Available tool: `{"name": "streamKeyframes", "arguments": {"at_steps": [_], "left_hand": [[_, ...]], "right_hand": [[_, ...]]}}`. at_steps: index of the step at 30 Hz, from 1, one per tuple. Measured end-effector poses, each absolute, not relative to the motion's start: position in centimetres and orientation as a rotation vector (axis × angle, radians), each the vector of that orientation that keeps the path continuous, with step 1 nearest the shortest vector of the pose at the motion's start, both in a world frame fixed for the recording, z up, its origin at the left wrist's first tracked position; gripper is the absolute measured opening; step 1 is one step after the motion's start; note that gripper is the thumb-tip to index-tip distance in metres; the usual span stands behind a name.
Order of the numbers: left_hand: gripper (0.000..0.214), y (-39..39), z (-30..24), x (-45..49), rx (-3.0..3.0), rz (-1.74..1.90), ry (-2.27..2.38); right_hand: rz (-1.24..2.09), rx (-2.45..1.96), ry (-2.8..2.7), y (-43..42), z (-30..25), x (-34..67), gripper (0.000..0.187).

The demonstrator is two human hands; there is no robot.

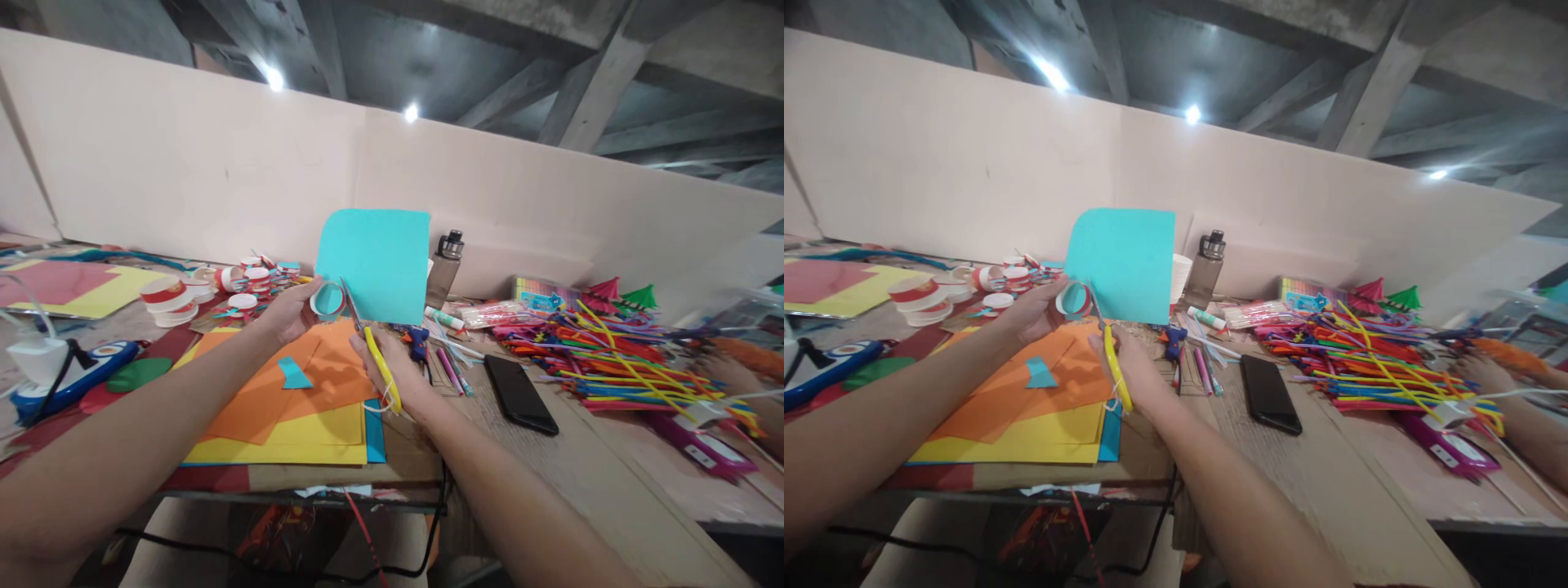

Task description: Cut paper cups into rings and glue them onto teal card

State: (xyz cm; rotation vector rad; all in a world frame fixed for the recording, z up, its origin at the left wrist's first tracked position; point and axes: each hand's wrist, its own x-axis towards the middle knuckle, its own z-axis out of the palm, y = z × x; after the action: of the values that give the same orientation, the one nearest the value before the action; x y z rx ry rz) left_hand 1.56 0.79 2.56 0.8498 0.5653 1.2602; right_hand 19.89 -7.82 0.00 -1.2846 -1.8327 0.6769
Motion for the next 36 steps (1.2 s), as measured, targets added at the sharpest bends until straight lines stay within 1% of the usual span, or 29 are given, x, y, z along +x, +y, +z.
{"name": "streamKeyframes", "arguments": {"at_steps": [8, 22, 28, 33, 36], "left_hand": [[0.023, 0.75, 2.63, 1.64, 0.859, 1.251, 0.570], [0.029, 0.58, 2.86, 1.53, 0.865, 1.241, 0.576], [0.021, 0.64, 3.13, 1.35, 0.861, 1.259, 0.614], [0.026, 1.18, 2.66, 0.98, 0.924, 1.227, 0.606], [0.025, 1.36, 2.58, 0.82, 0.931, 1.224, 0.594]], "right_hand": [[0.676, -1.302, -1.834, -8.38, 0.65, 19.77, 0.034], [0.555, -1.277, -1.883, -8.28, 0.29, 19.93, 0.036], [0.553, -1.307, -1.914, -8.64, 0.86, 19.78, 0.039], [0.542, -1.289, -1.920, -8.43, 0.61, 19.75, 0.038], [0.539, -1.276, -1.928, -8.33, 0.50, 19.76, 0.039]]}}
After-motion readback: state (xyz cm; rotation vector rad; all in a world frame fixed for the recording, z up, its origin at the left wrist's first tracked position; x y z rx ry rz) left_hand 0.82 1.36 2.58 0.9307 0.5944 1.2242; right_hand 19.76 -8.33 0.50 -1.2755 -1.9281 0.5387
